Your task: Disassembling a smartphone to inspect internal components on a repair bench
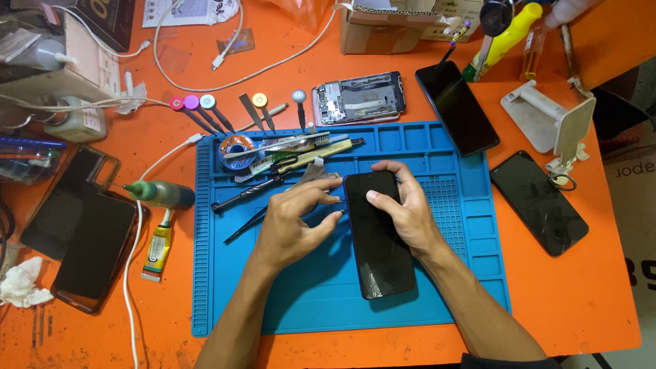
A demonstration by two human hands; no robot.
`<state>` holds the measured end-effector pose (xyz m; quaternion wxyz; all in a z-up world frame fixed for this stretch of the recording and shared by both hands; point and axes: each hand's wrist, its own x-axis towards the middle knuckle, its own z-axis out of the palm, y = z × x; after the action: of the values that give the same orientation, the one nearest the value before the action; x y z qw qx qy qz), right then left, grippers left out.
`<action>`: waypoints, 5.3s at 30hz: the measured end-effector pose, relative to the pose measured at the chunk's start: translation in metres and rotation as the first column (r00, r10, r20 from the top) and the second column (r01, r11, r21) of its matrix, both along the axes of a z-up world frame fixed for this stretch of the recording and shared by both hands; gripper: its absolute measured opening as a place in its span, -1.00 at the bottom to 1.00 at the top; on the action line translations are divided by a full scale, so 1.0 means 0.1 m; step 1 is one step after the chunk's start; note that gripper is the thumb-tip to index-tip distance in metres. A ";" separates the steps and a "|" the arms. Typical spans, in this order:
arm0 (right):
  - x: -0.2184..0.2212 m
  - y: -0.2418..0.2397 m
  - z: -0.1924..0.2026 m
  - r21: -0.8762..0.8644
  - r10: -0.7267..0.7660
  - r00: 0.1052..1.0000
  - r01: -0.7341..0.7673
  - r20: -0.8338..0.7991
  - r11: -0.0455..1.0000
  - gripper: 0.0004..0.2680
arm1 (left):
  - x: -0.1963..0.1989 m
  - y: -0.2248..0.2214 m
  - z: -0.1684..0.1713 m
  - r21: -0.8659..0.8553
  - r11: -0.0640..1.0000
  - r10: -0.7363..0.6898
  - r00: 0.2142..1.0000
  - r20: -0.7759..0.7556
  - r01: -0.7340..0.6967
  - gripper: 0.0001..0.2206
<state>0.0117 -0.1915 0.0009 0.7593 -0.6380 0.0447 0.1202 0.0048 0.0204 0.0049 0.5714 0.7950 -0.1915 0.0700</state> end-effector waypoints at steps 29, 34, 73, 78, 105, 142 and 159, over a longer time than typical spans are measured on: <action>0.01 0.03 0.07 0.077 -0.048 0.998 0.051 -0.045 0.996 -0.64 | 0.00 0.03 0.02 0.001 1.000 0.019 1.000 0.005 -0.019 -0.86; 0.01 0.04 0.06 0.094 -0.074 0.996 0.079 -0.059 0.992 -0.65 | 0.01 0.03 0.06 -0.022 0.999 0.035 0.999 0.014 -0.035 -0.87; -0.07 0.04 -0.09 -0.291 0.709 0.660 -0.647 0.247 0.704 -0.80 | 0.09 -0.23 -0.21 0.038 0.953 0.292 0.944 0.157 -0.301 -0.82; -0.06 0.04 -0.07 -0.376 0.740 0.625 -0.642 0.248 0.668 -0.84 | 0.19 -0.31 -0.24 0.099 0.965 0.217 0.950 0.226 -0.244 -0.82; -0.03 0.02 0.01 -0.346 0.800 0.552 -0.722 0.236 0.599 -0.80 | 0.75 -0.69 -0.44 0.570 0.752 0.143 0.927 0.347 -0.329 -0.83; -0.07 0.11 0.33 0.274 -0.510 0.860 0.484 0.028 0.831 -0.70 | -0.40 -0.22 0.02 -0.364 0.906 -0.017 0.843 -0.538 -0.214 -0.36; -0.36 0.12 -0.23 0.009 0.188 0.967 -0.192 0.170 0.981 -0.63 | -0.27 -0.41 -0.21 -0.714 0.486 0.120 0.848 -0.515 -0.503 -0.34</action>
<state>-0.0239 -0.1790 -0.0221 0.7533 -0.6376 -0.0824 0.1388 -0.0226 -0.0208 -0.0162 0.8793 0.4466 0.1363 0.0939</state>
